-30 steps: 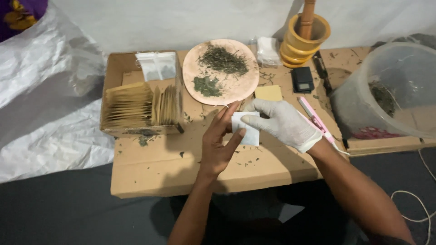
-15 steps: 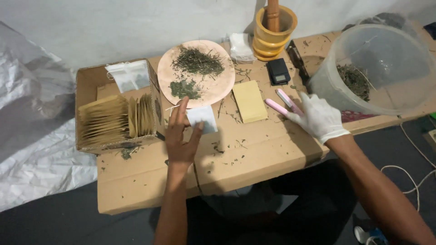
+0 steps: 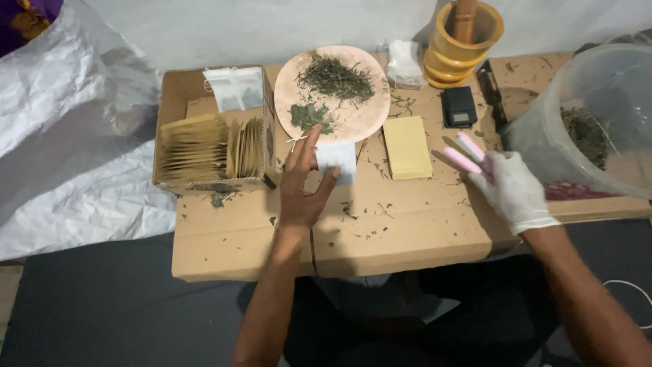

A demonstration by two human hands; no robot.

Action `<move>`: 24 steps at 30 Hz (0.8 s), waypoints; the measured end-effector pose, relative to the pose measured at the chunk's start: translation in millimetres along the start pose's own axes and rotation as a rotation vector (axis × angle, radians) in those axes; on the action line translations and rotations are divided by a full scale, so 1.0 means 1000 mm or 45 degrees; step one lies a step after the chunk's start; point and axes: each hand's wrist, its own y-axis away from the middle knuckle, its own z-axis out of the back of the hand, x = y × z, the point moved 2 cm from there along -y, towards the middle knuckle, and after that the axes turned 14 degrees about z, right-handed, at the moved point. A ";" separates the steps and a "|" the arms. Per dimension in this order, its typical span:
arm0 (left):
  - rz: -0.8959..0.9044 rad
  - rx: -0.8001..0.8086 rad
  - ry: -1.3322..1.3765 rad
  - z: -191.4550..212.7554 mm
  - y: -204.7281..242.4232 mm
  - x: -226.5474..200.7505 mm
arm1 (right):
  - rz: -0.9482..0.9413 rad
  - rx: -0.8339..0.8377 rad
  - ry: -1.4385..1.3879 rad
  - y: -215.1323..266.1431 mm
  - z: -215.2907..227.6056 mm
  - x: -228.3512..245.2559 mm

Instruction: The person places dried herbs into a small white sachet, inserts the sachet into a paper pouch, and seals the pouch using a heated sealing tool.

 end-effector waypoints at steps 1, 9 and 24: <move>0.007 0.000 -0.005 0.000 0.002 -0.002 | 0.002 0.006 -0.006 0.001 0.016 0.010; 0.004 0.132 0.035 -0.018 0.007 -0.023 | 0.009 0.255 -0.499 0.008 0.120 0.068; -0.023 0.377 -0.034 -0.046 0.011 -0.049 | 0.407 0.382 -0.393 -0.004 0.130 0.133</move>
